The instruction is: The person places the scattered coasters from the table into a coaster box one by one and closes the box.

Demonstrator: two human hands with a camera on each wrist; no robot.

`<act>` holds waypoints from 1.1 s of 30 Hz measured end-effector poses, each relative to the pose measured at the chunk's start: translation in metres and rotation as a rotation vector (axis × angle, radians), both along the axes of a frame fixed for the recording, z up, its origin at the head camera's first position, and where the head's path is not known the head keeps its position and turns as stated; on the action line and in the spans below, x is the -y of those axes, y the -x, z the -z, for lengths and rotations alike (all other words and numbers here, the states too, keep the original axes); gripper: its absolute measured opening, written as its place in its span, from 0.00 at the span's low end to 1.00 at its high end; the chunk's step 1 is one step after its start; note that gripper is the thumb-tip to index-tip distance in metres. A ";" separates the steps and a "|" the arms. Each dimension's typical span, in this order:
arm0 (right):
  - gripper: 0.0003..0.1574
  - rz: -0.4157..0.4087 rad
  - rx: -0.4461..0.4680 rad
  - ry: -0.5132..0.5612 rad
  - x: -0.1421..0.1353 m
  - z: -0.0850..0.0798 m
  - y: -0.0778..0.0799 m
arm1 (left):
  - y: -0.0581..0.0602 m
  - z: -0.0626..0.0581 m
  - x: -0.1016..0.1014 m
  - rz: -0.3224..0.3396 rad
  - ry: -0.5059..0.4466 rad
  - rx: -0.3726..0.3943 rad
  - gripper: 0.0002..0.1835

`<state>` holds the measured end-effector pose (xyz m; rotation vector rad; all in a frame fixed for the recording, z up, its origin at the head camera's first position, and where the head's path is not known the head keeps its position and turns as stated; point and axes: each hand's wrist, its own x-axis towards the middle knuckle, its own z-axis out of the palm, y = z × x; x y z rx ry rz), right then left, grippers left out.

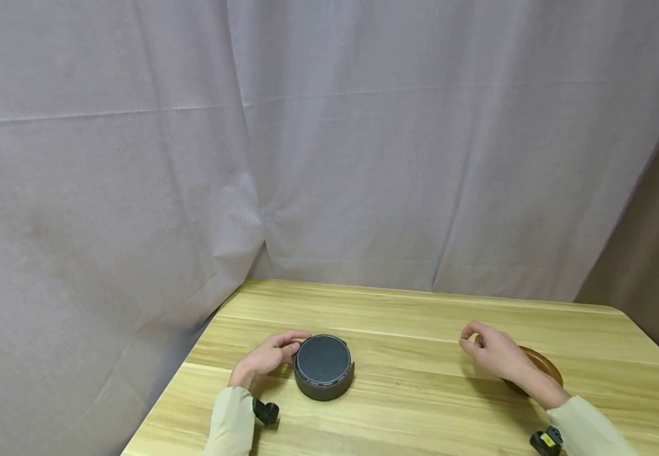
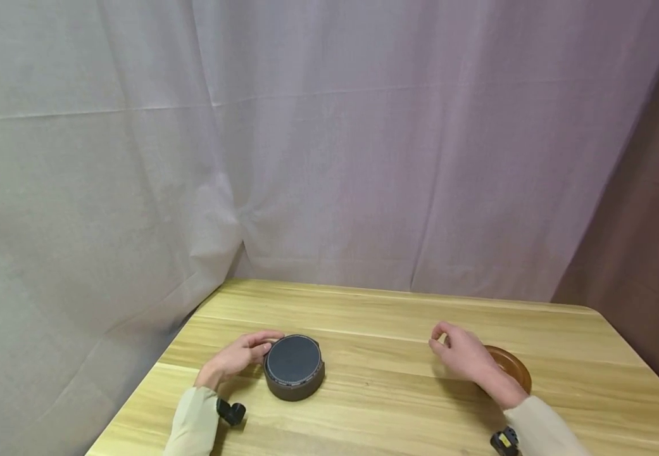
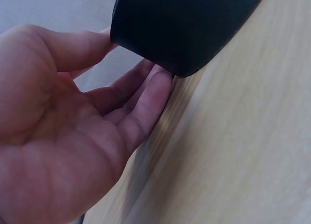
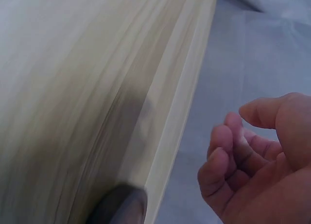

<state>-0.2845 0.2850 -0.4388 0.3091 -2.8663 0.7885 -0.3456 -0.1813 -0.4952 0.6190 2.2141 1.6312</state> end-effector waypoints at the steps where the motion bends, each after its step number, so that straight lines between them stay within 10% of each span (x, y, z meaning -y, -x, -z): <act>1: 0.09 0.005 0.008 -0.013 -0.005 0.001 -0.001 | 0.000 0.000 0.000 0.002 -0.002 -0.002 0.21; 33: 0.24 0.105 0.086 -0.296 -0.117 0.021 0.003 | 0.000 0.002 0.001 -0.009 -0.009 0.016 0.21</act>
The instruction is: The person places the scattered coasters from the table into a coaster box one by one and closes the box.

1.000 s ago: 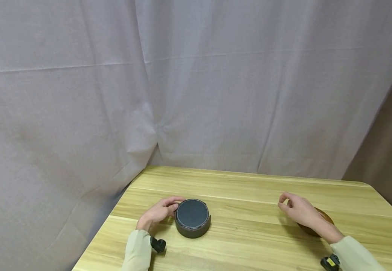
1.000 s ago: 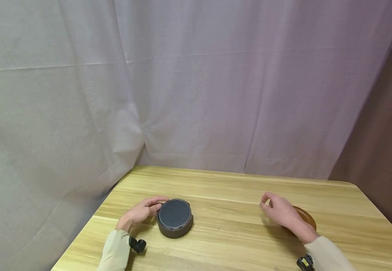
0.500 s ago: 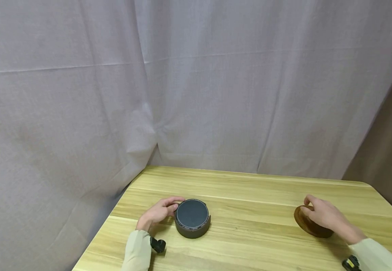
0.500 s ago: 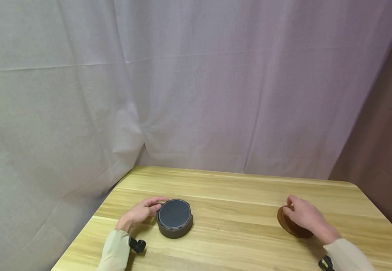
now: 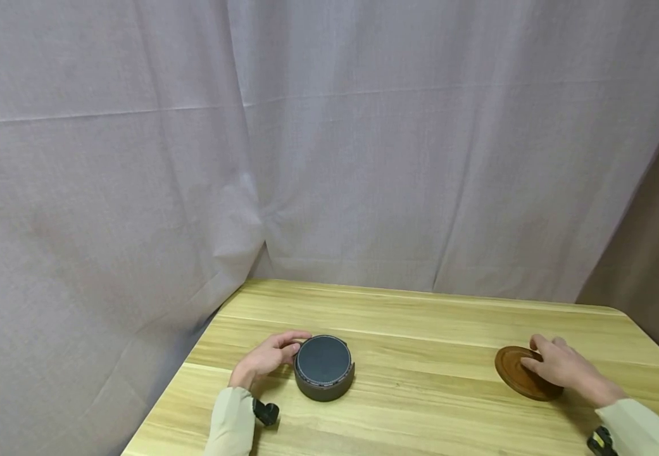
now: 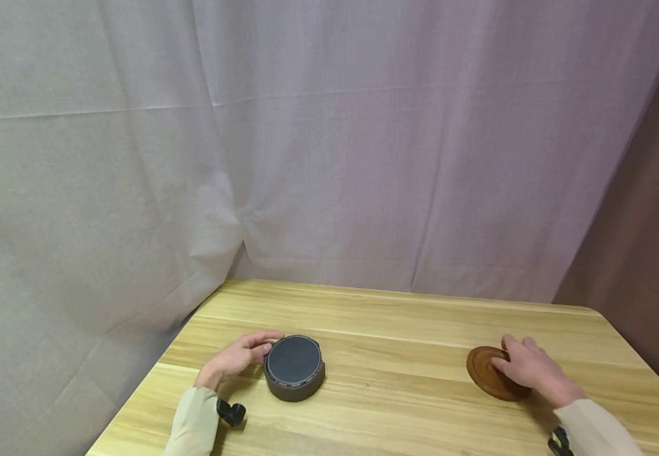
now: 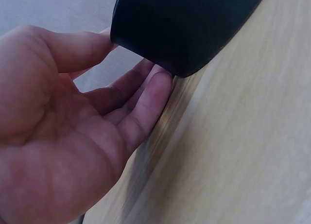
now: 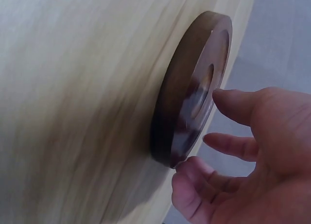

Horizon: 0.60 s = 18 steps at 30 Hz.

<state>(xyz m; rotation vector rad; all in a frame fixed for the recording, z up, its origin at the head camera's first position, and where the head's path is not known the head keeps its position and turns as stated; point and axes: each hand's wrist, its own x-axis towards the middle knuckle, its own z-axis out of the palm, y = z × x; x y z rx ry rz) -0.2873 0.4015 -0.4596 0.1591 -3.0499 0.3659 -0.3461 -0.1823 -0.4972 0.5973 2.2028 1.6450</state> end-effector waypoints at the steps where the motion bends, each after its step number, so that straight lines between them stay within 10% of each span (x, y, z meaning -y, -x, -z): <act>1: 0.25 -0.001 0.015 0.001 -0.002 0.001 0.000 | 0.000 0.000 0.000 -0.001 0.000 0.000 0.21; 18: 0.23 -0.039 0.043 0.018 -0.018 0.011 0.002 | 0.000 0.001 0.000 -0.001 -0.019 0.016 0.21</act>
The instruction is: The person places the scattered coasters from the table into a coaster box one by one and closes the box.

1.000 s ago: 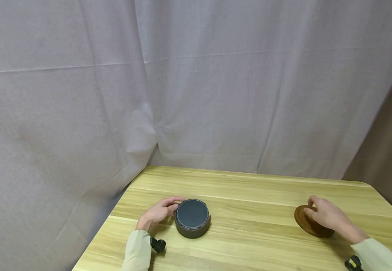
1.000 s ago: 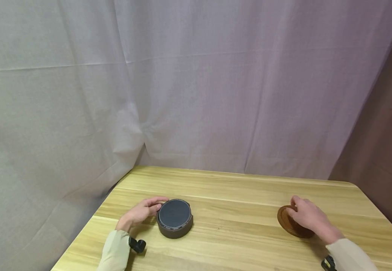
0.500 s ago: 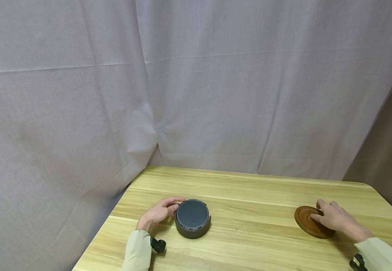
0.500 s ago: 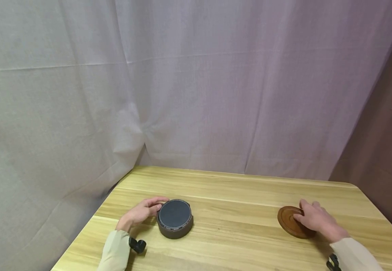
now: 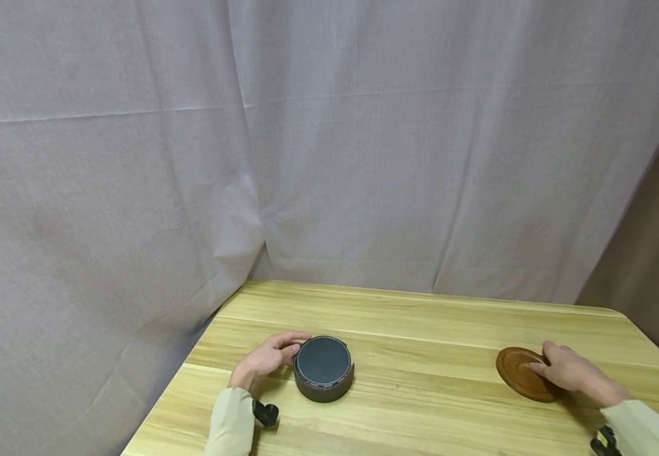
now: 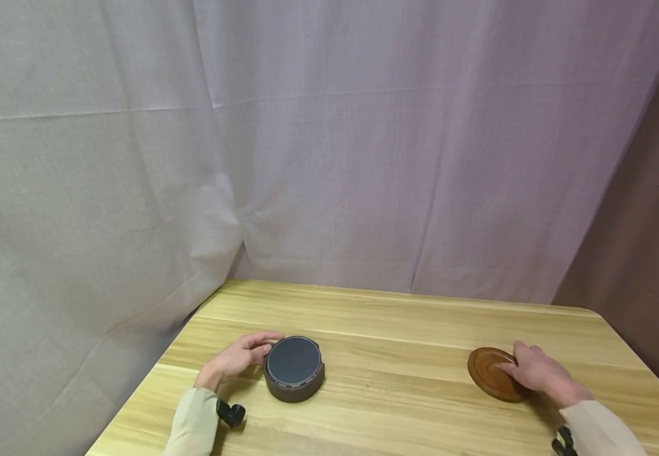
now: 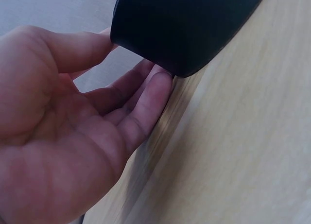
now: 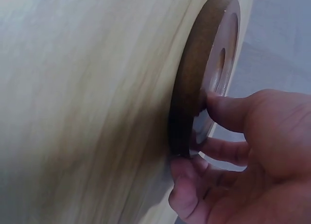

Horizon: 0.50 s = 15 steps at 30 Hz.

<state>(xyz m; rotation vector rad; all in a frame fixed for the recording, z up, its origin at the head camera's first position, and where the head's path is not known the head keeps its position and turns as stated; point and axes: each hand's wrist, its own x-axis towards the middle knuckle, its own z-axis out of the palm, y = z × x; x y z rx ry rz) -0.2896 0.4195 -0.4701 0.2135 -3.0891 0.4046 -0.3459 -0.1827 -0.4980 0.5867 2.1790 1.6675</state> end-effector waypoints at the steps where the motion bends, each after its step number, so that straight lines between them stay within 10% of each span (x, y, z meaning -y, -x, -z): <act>1: 0.23 0.002 0.006 0.005 0.000 0.000 -0.001 | 0.000 0.000 0.000 0.002 -0.002 0.001 0.21; 15: 0.23 0.015 0.028 0.048 0.005 -0.020 -0.006 | 0.000 0.000 0.001 0.005 0.003 -0.002 0.21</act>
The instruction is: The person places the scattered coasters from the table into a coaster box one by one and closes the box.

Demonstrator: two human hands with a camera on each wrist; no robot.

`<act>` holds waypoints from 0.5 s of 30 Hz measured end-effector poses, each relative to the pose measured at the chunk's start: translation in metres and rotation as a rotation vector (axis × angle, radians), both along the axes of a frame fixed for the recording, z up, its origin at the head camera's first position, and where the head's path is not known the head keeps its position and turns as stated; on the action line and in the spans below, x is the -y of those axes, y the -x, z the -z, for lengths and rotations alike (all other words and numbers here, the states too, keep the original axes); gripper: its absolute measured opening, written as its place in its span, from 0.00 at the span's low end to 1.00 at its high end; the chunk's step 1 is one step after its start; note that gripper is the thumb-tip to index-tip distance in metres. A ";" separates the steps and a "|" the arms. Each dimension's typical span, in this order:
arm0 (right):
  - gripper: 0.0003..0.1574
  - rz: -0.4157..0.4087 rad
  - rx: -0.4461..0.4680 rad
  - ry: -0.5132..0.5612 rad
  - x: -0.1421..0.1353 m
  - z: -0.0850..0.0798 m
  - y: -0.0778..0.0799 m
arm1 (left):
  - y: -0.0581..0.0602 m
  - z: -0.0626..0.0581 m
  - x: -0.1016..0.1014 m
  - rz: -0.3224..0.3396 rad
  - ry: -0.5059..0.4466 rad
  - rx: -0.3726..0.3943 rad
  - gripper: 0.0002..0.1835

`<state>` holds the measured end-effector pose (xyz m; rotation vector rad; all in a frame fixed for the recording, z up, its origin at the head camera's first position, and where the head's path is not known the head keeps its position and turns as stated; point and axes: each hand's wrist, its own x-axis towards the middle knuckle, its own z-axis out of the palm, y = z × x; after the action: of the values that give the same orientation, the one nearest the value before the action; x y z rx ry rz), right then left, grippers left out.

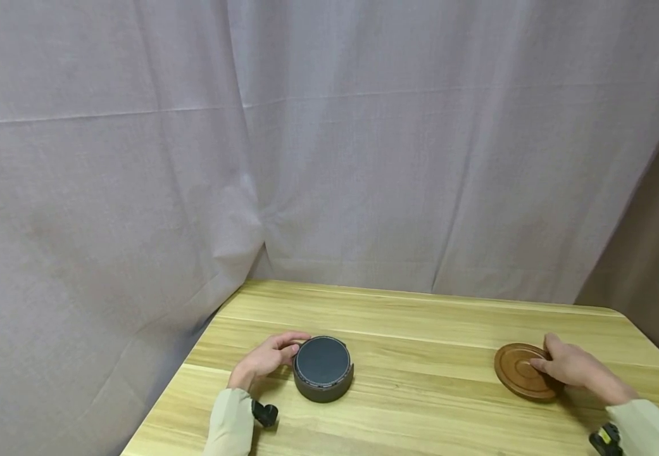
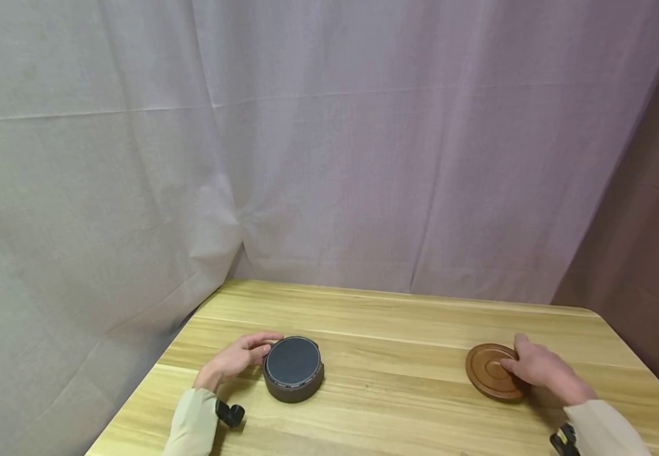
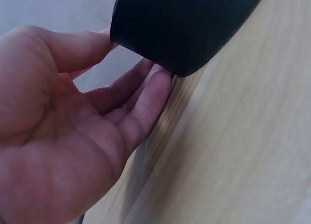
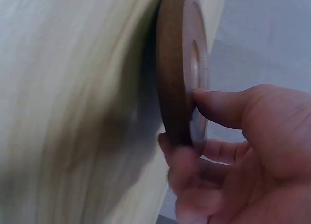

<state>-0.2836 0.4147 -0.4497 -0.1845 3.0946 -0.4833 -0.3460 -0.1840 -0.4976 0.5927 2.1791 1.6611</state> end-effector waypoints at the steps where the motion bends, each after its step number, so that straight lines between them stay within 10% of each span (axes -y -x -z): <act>1: 0.22 -0.002 -0.006 0.011 0.000 -0.002 0.000 | 0.000 0.000 0.000 0.002 -0.003 0.000 0.21; 15: 0.07 -0.033 -0.099 0.096 0.023 -0.027 -0.003 | -0.002 -0.001 -0.002 -0.010 -0.003 -0.001 0.21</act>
<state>-0.2802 0.3914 -0.4222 -0.2675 3.1603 -0.6407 -0.3440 -0.1824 -0.4966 0.5846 2.1837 1.6692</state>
